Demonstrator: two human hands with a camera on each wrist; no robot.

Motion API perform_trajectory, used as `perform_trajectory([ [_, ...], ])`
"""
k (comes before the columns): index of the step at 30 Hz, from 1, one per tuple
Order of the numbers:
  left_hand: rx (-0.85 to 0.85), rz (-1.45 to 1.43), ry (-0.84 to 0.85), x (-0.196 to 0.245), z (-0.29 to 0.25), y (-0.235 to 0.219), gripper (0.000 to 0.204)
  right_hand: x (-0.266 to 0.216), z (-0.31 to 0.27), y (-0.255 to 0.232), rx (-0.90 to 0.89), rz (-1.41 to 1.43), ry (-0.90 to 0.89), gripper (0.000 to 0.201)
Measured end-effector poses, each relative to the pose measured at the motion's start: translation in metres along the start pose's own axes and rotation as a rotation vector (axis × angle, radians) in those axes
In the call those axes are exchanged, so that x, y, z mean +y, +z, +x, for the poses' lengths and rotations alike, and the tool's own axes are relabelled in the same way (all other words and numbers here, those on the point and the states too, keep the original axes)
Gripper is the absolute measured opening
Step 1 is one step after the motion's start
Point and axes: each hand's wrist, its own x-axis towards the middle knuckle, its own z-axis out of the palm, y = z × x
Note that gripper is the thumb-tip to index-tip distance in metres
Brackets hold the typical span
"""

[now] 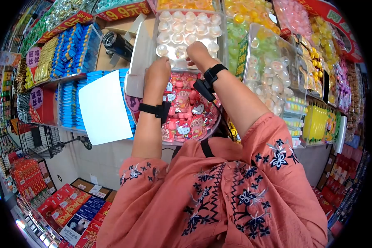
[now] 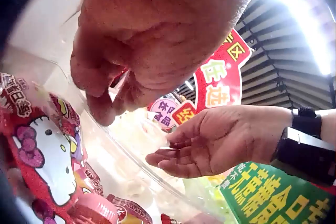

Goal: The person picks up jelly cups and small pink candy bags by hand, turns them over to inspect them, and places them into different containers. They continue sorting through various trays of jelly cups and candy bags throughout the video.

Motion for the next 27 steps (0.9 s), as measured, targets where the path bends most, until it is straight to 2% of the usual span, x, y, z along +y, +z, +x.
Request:
perform_trajectory([
  [1, -0.111, 0.038, -0.035, 0.002, 0.002, 0.0, 0.037, 0.001, 0.001, 0.0, -0.007, 0.011, 0.003, 0.021],
  [4, -0.136, 0.133, 0.011, -0.001, 0.005, 0.01, 0.039, 0.0, -0.006, -0.003, 0.003, 0.075, -0.011, 0.021],
  [7, -0.108, 0.186, 0.074, -0.004, 0.007, 0.018, 0.028, 0.0, -0.005, -0.003, 0.007, 0.077, -0.01, 0.021],
  [13, -0.048, 0.179, 0.125, 0.003, -0.002, 0.024, 0.025, 0.003, -0.002, -0.001, 0.017, 0.075, 0.013, 0.023],
  [16, -0.071, 0.217, 0.113, 0.008, -0.003, 0.022, 0.025, 0.005, -0.001, -0.002, 0.036, 0.053, 0.039, 0.024],
  [20, -0.123, 0.185, 0.095, 0.011, -0.006, 0.015, 0.033, 0.053, 0.058, 0.007, 0.06, -0.18, -0.163, 0.019],
  [24, -0.123, 0.184, 0.093, 0.01, -0.008, 0.015, 0.032, 0.082, 0.083, 0.013, 0.085, -0.191, -0.419, 0.021],
  [26, -0.117, 0.181, 0.093, 0.009, -0.009, 0.015, 0.032, 0.066, 0.065, 0.014, 0.099, -0.101, -0.319, 0.02],
  [27, -0.11, 0.176, 0.093, 0.007, -0.01, 0.016, 0.032, 0.032, 0.028, 0.01, 0.089, -0.02, -0.153, 0.02],
])
